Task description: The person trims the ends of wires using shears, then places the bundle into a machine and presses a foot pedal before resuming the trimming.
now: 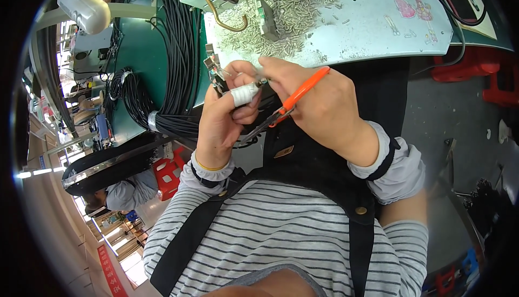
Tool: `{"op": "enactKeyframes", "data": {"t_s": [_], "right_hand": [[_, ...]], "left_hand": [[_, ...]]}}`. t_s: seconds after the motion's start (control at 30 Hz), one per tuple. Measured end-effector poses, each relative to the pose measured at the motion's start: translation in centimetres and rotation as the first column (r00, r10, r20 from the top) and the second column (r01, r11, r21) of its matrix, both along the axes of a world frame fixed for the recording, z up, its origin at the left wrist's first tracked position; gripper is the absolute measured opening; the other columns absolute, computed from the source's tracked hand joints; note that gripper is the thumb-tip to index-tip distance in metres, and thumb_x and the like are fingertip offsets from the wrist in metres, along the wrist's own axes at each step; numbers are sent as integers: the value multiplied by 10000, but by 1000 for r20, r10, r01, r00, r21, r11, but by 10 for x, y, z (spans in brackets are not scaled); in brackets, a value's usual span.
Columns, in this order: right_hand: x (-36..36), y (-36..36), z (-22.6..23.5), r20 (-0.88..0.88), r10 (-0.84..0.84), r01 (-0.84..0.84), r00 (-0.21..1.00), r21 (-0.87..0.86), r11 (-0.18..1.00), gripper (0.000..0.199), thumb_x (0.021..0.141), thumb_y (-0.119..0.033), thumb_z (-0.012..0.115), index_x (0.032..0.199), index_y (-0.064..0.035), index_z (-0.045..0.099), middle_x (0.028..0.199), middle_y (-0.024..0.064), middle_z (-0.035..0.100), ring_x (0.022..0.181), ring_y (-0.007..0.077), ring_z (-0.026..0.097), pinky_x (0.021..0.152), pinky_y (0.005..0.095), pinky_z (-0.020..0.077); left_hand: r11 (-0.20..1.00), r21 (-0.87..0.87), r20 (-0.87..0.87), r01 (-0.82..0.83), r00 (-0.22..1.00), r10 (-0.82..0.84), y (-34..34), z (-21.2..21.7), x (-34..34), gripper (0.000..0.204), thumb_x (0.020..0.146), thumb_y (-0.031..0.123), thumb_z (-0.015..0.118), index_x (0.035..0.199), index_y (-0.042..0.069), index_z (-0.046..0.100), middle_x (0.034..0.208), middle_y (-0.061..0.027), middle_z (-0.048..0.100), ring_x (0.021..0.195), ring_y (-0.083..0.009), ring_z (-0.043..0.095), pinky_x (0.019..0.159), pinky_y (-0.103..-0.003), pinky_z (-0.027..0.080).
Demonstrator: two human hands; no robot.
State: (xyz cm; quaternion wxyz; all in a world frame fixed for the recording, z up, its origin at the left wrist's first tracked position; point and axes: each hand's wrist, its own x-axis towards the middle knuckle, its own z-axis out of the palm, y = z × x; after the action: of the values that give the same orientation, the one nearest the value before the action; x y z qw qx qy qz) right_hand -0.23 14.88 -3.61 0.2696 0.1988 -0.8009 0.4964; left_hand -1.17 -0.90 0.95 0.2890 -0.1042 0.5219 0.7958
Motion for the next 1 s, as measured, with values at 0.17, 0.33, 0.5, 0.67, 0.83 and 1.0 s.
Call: {"op": "enactKeyframes", "data": {"t_s": [0.17, 0.33, 0.5, 0.67, 0.83, 1.0], "right_hand": [[1, 5, 14, -149, 2, 32, 989, 226, 974, 226, 641, 29, 647, 848, -50, 604, 951, 98, 623, 535, 166, 556, 502, 235, 449], [3, 6, 3, -98, -30, 40, 995, 102, 994, 286, 566, 18, 660, 837, -66, 617, 961, 83, 624, 532, 145, 550, 504, 217, 439], [0, 5, 7, -114, -14, 24, 993, 82, 996, 286, 576, 27, 659, 842, -67, 613, 942, 93, 628, 551, 137, 569, 506, 208, 434], [3, 9, 6, -145, -3, 24, 989, 149, 989, 199, 622, 35, 657, 797, -38, 594, 944, 118, 623, 566, 131, 576, 501, 206, 431], [2, 7, 0, 23, 76, -75, 997, -49, 996, 131, 710, 12, 627, 820, -12, 561, 967, 103, 615, 598, 104, 571, 498, 197, 419], [9, 3, 7, 481, 321, -68, 816, -471, 879, 139, 780, -98, 569, 885, -12, 542, 820, 66, 601, 666, 94, 593, 519, 205, 434]], "left_hand": [[970, -192, -303, -147, 949, 84, 9, -3, 9, 253, 727, -60, 569, 918, 39, 436, 717, 25, 489, 579, -4, 403, 488, -135, 299], [887, -387, -578, -253, 816, -19, 5, -11, 10, 300, 701, -95, 545, 938, 26, 405, 785, -30, 516, 702, -53, 495, 605, -154, 393], [925, -322, -534, -200, 845, -3, 6, -9, 12, 274, 712, -93, 535, 928, 24, 413, 825, -45, 513, 716, -69, 508, 676, -177, 406], [924, -339, -543, -179, 839, -36, 6, -7, 11, 255, 714, -102, 531, 918, 14, 429, 842, -45, 508, 710, -66, 506, 648, -171, 415], [892, -412, -599, -184, 793, -113, 7, -7, 11, 232, 716, -93, 553, 918, -11, 475, 831, -39, 517, 693, -63, 502, 605, -165, 411], [666, -653, -745, -361, 465, -478, 7, -4, 11, 175, 708, -47, 605, 867, 7, 553, 763, 1, 563, 667, -62, 510, 603, -205, 427]]}}
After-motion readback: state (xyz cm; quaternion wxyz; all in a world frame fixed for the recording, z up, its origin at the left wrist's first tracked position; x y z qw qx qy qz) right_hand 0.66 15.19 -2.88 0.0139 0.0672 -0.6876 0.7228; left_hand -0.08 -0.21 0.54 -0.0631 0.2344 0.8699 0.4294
